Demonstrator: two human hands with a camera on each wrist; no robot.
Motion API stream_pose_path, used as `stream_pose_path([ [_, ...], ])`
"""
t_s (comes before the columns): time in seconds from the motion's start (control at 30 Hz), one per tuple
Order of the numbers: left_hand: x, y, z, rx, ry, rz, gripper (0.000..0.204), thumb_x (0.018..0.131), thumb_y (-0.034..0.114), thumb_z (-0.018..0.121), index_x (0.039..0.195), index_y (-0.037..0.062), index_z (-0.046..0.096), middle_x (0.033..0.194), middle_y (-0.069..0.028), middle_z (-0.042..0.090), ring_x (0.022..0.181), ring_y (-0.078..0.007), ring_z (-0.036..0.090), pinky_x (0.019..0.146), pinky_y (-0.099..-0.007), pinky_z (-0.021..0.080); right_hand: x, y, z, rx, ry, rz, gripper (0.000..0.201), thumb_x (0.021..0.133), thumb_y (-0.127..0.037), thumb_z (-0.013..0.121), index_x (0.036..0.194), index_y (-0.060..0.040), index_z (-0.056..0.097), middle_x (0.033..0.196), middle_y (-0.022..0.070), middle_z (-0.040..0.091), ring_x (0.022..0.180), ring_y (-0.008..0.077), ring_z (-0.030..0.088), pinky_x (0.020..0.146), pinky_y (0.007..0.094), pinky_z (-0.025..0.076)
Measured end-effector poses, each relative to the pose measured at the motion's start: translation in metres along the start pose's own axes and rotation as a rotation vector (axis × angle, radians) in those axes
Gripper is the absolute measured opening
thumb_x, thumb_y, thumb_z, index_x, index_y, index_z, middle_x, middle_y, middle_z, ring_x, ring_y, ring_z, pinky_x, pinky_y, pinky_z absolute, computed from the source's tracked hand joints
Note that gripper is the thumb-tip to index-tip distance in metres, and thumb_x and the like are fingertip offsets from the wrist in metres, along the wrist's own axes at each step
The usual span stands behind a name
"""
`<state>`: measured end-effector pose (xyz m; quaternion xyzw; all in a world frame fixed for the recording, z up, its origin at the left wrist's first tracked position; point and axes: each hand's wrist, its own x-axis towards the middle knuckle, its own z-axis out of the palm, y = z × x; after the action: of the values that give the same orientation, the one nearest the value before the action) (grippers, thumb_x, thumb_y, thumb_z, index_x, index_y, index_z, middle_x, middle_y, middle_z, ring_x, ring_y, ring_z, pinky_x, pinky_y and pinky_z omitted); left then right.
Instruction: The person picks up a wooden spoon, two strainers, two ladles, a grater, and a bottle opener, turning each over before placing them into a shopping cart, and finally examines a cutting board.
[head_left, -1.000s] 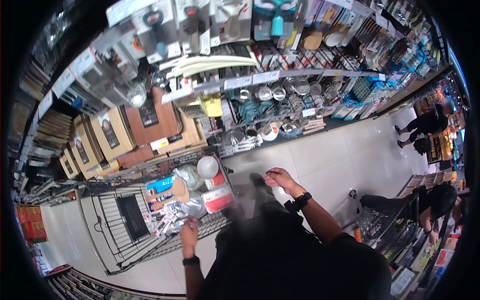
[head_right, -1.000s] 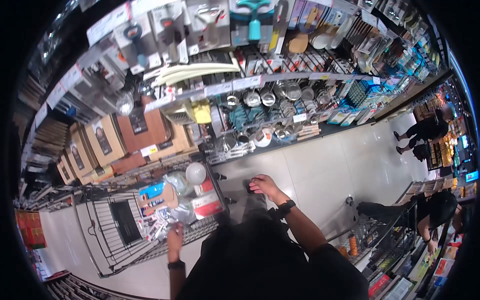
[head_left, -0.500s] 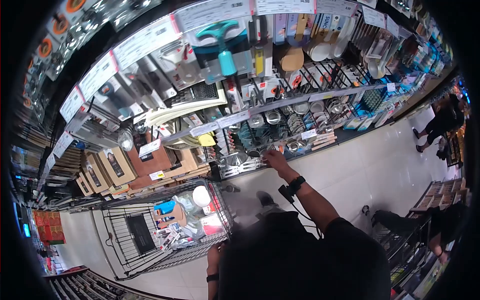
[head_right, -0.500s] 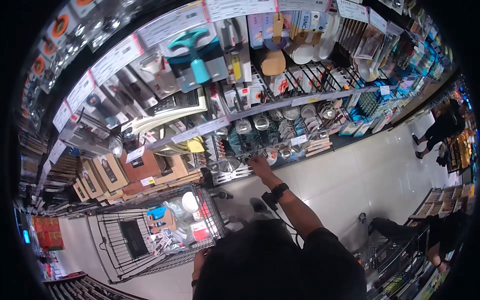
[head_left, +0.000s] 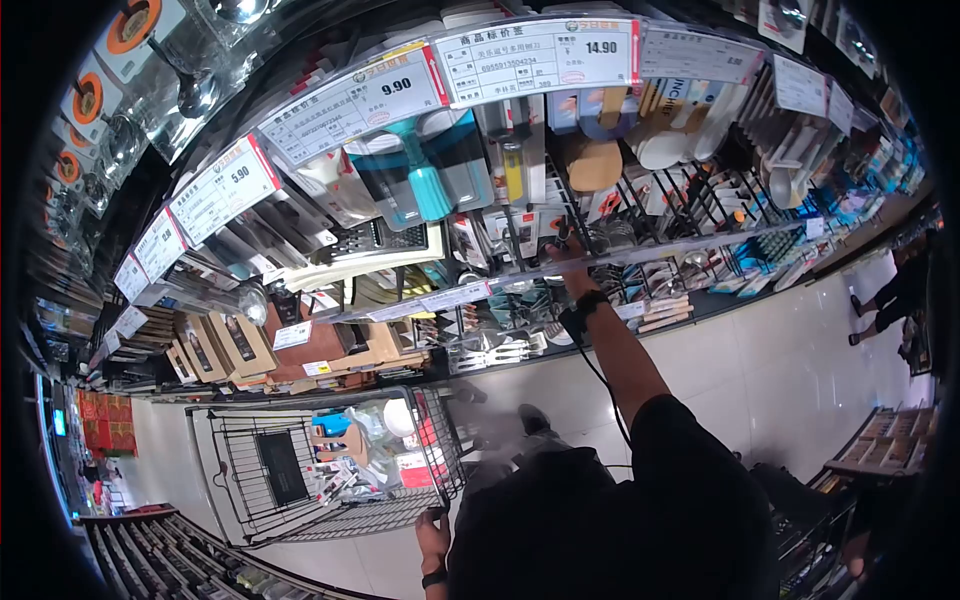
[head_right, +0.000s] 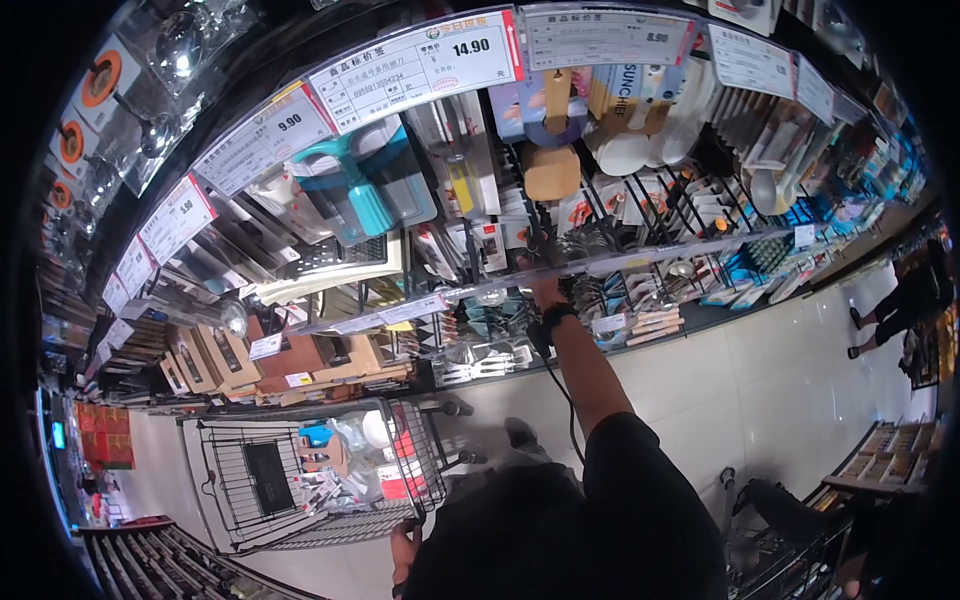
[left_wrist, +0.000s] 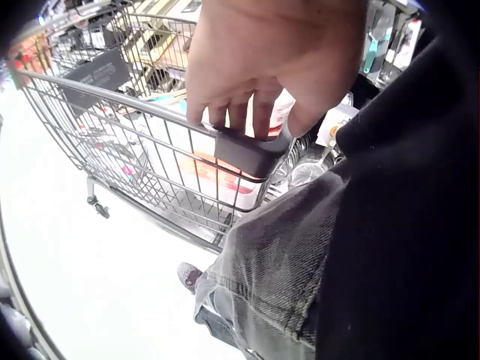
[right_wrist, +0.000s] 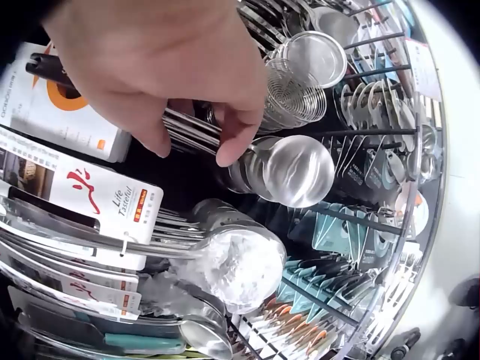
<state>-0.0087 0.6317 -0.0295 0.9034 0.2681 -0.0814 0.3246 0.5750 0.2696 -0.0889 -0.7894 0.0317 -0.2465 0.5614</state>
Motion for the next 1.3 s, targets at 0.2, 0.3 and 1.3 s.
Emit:
stream_pose_path([
  [0.2,-0.008,0.017,-0.005,-0.009,0.03,0.052,0.012,0.084,0.008,0.065,0.093,-0.0001,0.067,0.096,-0.0172,0.066,0.098,-0.0369,0.059,0.091,-0.0456,0.046,0.001,0.034,0.012,-0.301,-0.078,-0.058,0.032,0.083,-0.024,0.069,0.107,-0.0032,0.065,0.082,0.0132,0.067,0.075,0.0286,0.064,0.071,0.0425,0.05],
  [0.3,-0.011,0.025,-0.005,0.008,0.043,0.064,0.013,0.083,0.008,0.065,0.094,0.0003,0.067,0.097,-0.0172,0.066,0.1,-0.0372,0.059,0.093,-0.0453,0.045,-0.007,0.057,0.009,-0.529,-0.047,-0.26,0.025,0.086,-0.023,0.065,0.102,-0.0036,0.067,0.082,0.0141,0.067,0.075,0.0302,0.065,0.071,0.0446,0.05],
  [1.3,0.057,0.132,-0.062,-0.51,-0.225,0.127,0.032,0.098,0.019,0.059,0.123,-0.0016,0.058,0.111,-0.0109,0.064,0.103,-0.017,0.061,0.088,-0.03,0.049,-0.2,-0.21,-0.15,0.377,-0.364,0.356,0.037,0.105,-0.024,0.042,0.095,0.0,0.067,0.086,0.0089,0.07,0.076,0.0156,0.065,0.065,0.0278,0.051],
])
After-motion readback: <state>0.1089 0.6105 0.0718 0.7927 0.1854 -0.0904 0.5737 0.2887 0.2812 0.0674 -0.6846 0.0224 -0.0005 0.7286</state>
